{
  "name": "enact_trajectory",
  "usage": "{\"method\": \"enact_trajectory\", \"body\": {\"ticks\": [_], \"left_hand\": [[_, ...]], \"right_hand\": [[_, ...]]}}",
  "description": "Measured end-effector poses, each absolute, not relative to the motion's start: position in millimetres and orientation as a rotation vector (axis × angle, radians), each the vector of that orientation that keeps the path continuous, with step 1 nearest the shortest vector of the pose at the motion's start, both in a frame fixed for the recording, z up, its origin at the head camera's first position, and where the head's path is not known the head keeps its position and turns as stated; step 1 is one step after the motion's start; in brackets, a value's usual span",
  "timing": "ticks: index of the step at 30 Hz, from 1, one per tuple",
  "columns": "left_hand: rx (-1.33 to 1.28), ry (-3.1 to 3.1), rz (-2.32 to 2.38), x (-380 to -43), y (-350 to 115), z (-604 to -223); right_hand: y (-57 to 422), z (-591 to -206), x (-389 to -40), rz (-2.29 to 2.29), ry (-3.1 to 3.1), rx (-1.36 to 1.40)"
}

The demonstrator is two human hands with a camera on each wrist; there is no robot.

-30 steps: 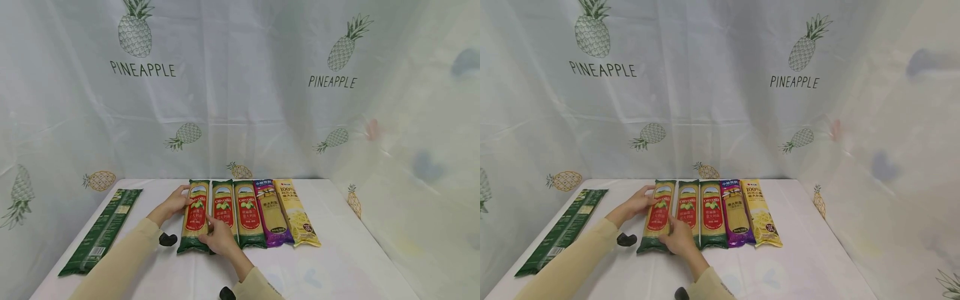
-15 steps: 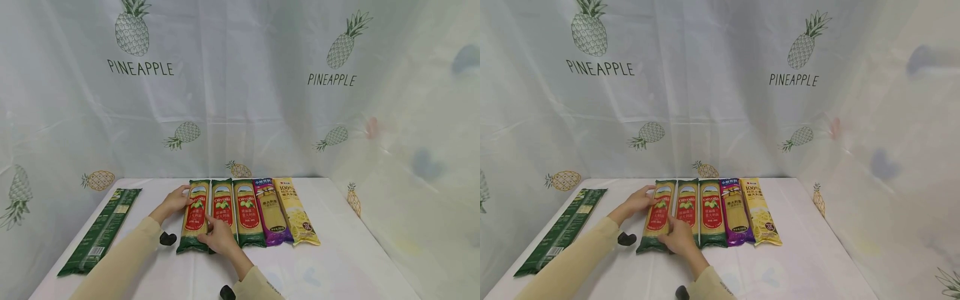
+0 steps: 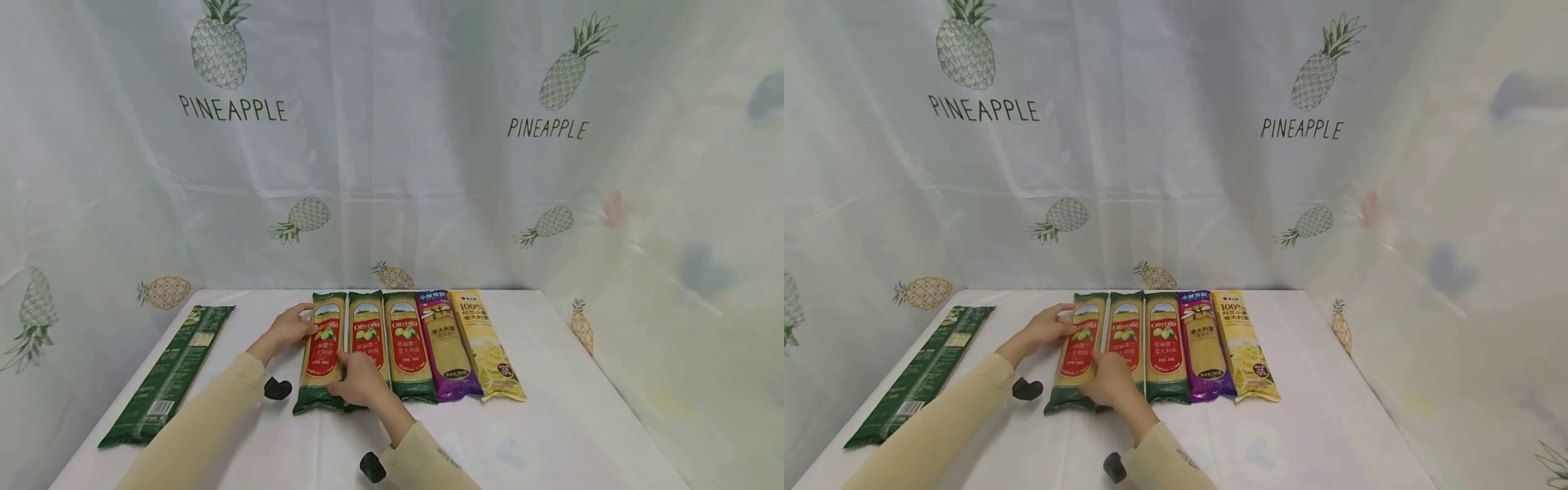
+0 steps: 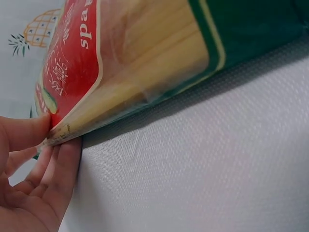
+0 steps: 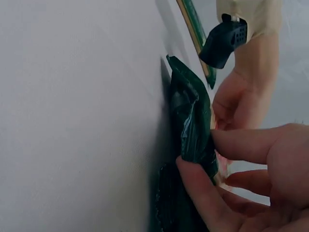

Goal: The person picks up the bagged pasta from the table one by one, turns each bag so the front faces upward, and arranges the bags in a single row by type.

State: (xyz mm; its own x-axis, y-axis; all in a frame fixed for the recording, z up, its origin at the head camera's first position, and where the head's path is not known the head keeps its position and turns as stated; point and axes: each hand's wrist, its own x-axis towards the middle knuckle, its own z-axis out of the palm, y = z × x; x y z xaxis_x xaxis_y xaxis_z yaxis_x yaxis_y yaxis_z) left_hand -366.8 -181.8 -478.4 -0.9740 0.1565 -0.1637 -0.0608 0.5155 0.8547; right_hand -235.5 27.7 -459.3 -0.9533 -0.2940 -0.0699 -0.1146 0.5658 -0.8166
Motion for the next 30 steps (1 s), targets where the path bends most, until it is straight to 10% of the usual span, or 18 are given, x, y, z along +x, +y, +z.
{"method": "enact_trajectory", "body": {"ticks": [30], "left_hand": [[-0.002,2.592,1.299,-368,-174,-481]], "right_hand": [[38,-472,-233,-1.289,2.751,-0.404]]}}
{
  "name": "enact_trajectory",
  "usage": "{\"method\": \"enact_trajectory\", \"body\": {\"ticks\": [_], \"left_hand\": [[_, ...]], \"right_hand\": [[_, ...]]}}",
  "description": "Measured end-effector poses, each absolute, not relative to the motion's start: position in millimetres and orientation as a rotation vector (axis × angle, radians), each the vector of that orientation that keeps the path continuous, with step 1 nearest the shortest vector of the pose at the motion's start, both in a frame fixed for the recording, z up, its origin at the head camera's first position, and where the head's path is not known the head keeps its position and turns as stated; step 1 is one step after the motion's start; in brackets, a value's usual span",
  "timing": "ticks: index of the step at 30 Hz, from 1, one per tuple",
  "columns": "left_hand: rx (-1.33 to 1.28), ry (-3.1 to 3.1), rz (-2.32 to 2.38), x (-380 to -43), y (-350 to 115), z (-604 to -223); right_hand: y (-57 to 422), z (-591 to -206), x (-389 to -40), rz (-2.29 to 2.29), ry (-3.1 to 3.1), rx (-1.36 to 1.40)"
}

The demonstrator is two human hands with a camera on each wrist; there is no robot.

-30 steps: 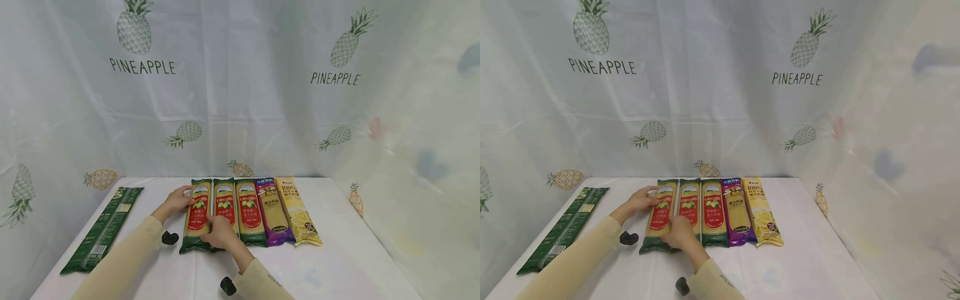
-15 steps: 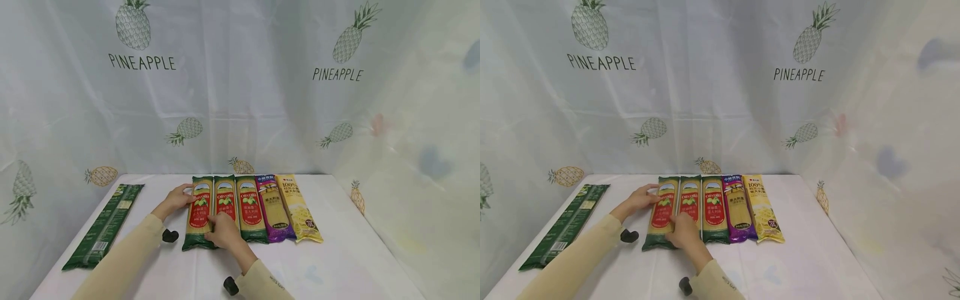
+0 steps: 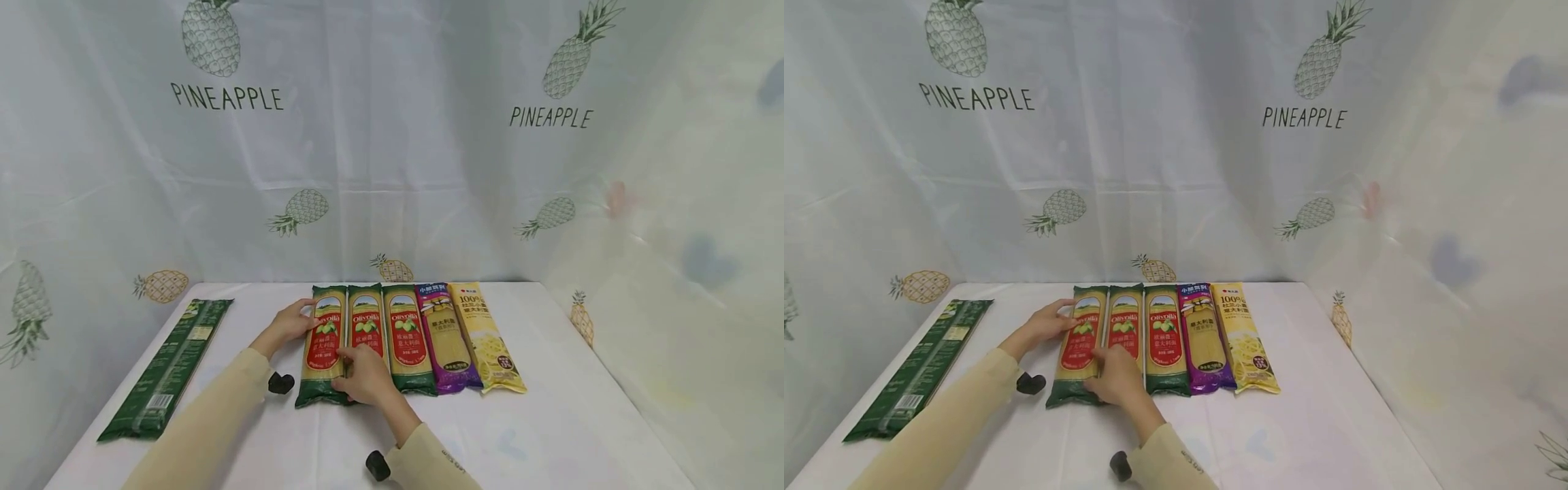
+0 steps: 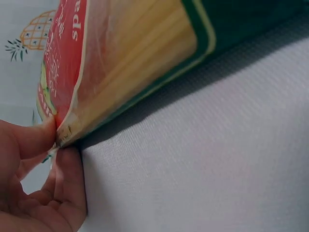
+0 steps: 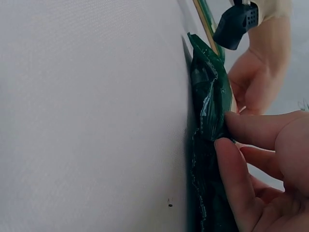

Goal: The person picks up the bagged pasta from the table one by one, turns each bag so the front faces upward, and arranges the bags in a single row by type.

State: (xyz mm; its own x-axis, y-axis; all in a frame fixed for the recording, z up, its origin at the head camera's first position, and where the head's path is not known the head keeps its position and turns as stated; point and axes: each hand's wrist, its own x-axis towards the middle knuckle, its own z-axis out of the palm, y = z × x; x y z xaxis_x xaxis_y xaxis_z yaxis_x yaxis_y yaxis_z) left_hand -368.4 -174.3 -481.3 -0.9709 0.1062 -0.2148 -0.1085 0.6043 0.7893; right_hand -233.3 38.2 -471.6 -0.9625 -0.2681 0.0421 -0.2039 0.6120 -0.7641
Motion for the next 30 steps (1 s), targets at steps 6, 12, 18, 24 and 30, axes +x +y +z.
{"method": "enact_trajectory", "body": {"ticks": [6,12,18,24,30], "left_hand": [[0.020,2.610,1.220,-365,-173,-472],[0.039,2.553,1.219,-369,-179,-472],[0.049,2.456,1.326,-370,-183,-473],[0.033,2.434,1.395,-366,-186,-476],[0.067,2.439,1.402,-362,-188,-475]], "right_hand": [[38,-476,-236,-1.271,2.773,-0.416],[41,-475,-236,-1.238,2.789,-0.454],[45,-474,-233,-1.307,2.724,-0.468],[46,-476,-231,-1.334,2.720,-0.523],[47,-479,-230,-1.329,2.724,-0.537]]}}
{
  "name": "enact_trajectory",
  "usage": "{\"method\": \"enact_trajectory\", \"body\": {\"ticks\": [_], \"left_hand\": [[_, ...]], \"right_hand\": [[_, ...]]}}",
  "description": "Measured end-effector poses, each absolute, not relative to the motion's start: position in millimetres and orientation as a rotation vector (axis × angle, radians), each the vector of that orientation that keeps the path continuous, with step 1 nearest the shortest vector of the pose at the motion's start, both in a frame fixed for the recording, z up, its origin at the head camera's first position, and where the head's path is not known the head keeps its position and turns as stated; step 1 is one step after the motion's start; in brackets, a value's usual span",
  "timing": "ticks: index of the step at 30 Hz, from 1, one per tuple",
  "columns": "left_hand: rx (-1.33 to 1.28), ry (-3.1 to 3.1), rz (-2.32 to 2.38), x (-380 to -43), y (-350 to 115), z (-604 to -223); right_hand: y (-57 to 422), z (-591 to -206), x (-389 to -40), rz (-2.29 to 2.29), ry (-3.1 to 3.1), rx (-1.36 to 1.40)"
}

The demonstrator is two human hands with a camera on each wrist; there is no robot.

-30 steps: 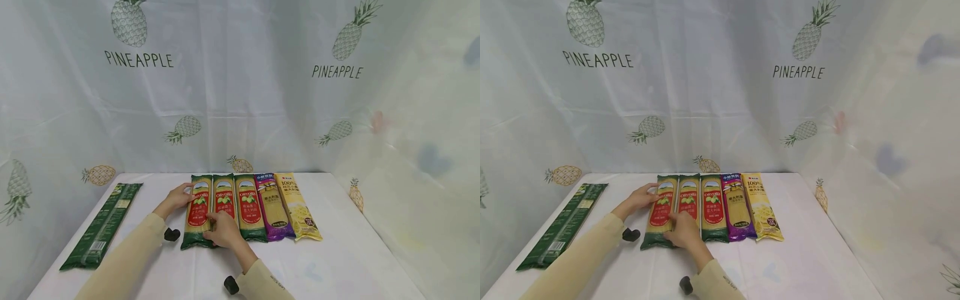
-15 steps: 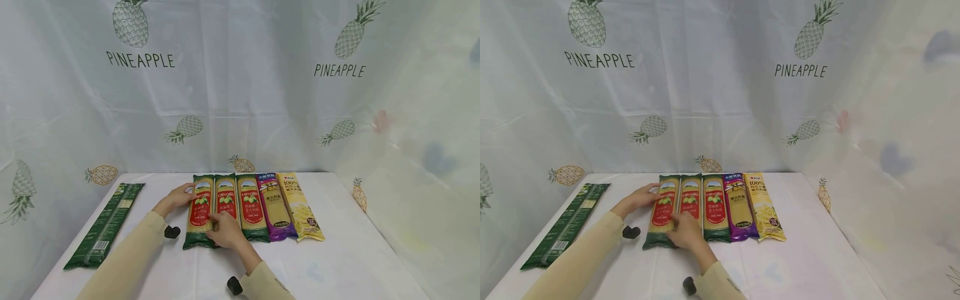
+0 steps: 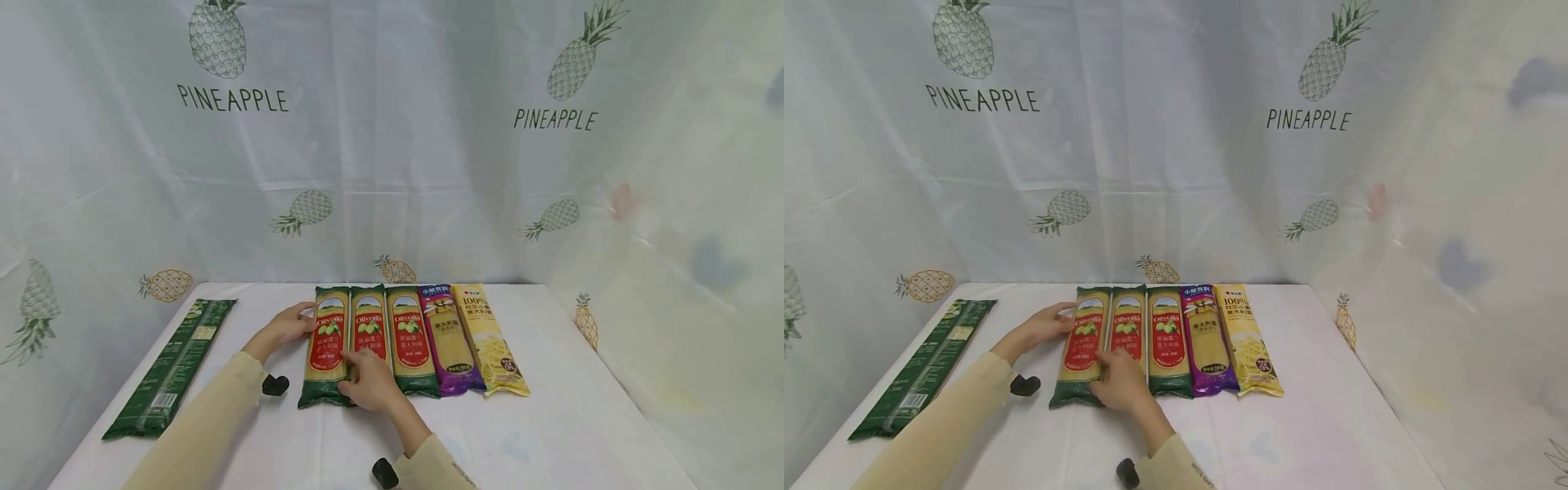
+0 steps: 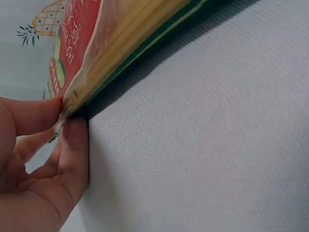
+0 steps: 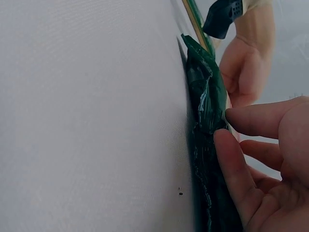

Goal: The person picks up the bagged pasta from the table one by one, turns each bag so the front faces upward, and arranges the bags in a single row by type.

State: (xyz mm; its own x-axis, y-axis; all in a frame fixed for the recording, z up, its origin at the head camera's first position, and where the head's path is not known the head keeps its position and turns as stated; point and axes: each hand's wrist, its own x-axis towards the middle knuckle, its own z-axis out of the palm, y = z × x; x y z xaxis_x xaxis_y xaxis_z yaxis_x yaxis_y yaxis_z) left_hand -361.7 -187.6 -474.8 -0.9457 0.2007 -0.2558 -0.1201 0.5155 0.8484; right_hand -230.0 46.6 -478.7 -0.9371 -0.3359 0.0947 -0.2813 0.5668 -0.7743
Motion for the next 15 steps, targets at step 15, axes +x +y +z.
{"method": "enact_trajectory", "body": {"ticks": [15], "left_hand": [[0.236,2.417,1.401,-363,-213,-486]], "right_hand": [[53,-469,-214,-1.321,2.653,-0.554]]}}
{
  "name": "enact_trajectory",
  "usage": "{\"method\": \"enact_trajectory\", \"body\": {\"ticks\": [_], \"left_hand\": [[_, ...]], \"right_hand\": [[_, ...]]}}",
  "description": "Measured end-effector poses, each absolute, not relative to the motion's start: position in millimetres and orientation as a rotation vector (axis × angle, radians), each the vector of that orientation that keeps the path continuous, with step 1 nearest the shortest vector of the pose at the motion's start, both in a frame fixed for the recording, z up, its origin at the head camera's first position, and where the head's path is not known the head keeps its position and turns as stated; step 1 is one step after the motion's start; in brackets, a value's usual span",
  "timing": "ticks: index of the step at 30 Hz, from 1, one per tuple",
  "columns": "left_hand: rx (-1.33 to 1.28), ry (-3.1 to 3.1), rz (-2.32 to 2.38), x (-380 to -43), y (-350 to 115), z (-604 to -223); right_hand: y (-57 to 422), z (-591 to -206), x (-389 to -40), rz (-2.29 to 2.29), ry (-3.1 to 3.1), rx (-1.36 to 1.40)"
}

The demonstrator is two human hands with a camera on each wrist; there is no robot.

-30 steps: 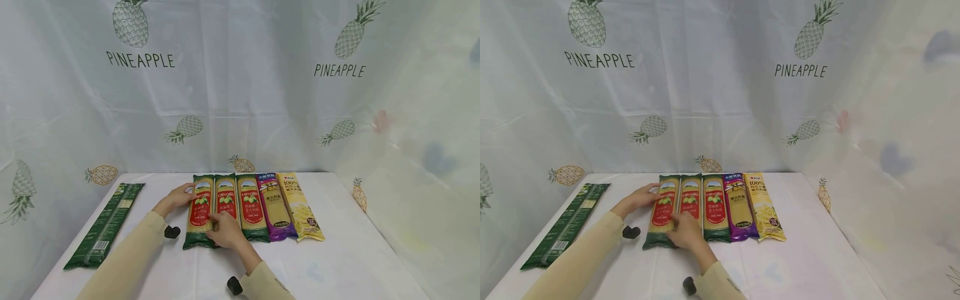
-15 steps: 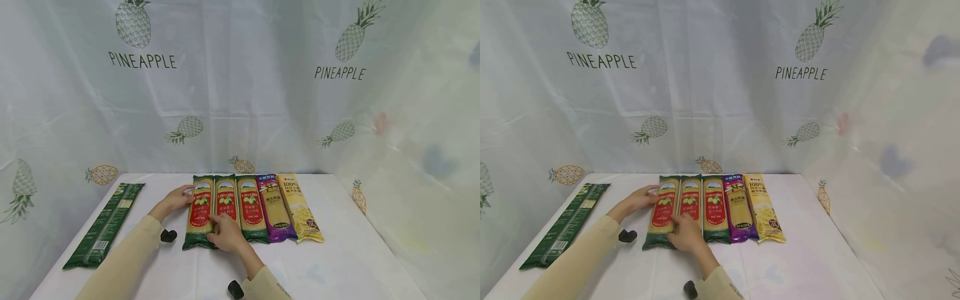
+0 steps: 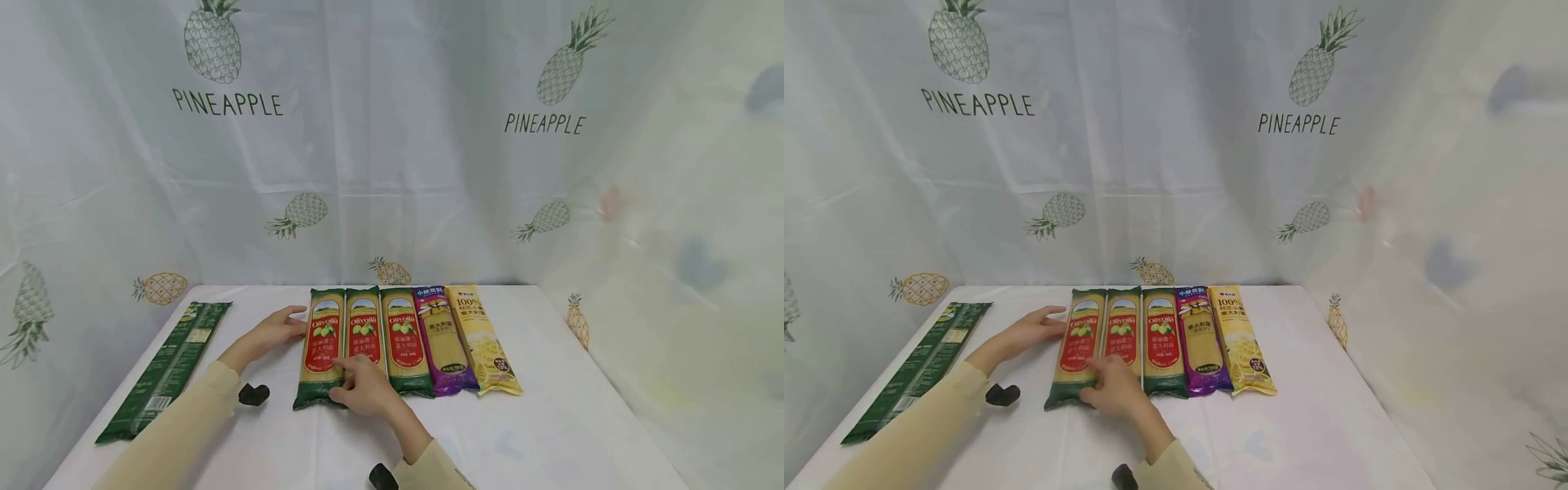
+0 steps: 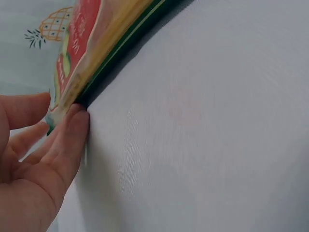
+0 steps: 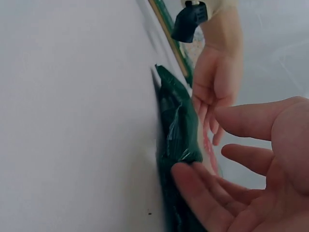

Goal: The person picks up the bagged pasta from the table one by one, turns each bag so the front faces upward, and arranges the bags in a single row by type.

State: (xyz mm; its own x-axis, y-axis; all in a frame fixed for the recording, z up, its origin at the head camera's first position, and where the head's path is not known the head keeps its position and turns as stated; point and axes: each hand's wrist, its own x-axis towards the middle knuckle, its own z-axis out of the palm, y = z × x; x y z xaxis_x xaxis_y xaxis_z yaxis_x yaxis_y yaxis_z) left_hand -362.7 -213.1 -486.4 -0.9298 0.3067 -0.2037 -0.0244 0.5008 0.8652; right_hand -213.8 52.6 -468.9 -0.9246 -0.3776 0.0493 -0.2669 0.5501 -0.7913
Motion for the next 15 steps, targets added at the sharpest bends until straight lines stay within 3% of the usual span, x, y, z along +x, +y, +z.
{"method": "enact_trajectory", "body": {"ticks": [6,15], "left_hand": [[0.280,2.419,1.371,-350,-240,-478],[0.437,2.559,1.233,-330,-296,-434]], "right_hand": [[44,-470,-205,-1.353,2.621,-0.567],[20,-465,-192,-1.541,2.564,-0.617]]}}
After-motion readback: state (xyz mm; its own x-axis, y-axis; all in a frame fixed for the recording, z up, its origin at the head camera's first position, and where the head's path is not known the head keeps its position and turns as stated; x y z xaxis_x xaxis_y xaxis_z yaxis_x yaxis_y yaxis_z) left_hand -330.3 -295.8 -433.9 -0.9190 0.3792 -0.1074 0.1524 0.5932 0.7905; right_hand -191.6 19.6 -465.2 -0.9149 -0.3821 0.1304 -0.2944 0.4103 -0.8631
